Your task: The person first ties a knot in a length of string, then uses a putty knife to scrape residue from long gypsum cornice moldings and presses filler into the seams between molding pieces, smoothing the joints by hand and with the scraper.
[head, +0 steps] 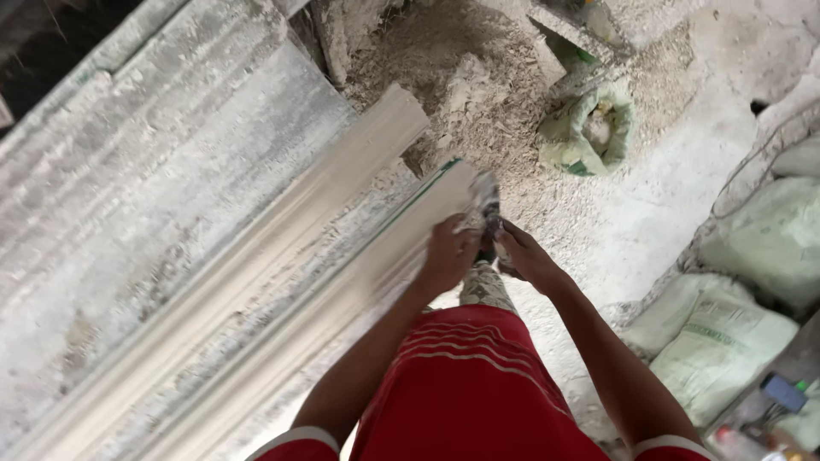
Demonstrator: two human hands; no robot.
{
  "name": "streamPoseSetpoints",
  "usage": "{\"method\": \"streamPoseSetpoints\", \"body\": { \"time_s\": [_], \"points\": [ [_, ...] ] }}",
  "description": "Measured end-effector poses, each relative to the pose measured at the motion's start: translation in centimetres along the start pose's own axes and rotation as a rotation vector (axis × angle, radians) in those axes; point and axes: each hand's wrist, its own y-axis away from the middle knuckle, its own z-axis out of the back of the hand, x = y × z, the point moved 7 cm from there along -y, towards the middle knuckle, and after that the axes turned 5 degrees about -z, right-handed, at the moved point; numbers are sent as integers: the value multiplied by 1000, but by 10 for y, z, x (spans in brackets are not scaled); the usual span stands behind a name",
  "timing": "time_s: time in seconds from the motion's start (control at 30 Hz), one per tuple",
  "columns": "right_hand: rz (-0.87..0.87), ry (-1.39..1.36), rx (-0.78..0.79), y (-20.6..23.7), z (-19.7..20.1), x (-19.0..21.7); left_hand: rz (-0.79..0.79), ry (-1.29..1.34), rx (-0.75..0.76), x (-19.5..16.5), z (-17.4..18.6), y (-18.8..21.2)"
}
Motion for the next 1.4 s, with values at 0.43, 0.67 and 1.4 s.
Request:
{"method": "streamPoseSetpoints", "body": {
  "time_s": [0.43, 0.67, 1.4],
  "points": [
    [574, 811, 144, -45, 106, 46, 277, -742, -321, 29, 45, -17],
    [632, 860, 190, -41, 118, 60, 292, -775, -354, 24, 47, -10],
    [700, 945, 261, -64, 71, 123, 304, -728, -366, 30, 42, -6]
  ]
}}
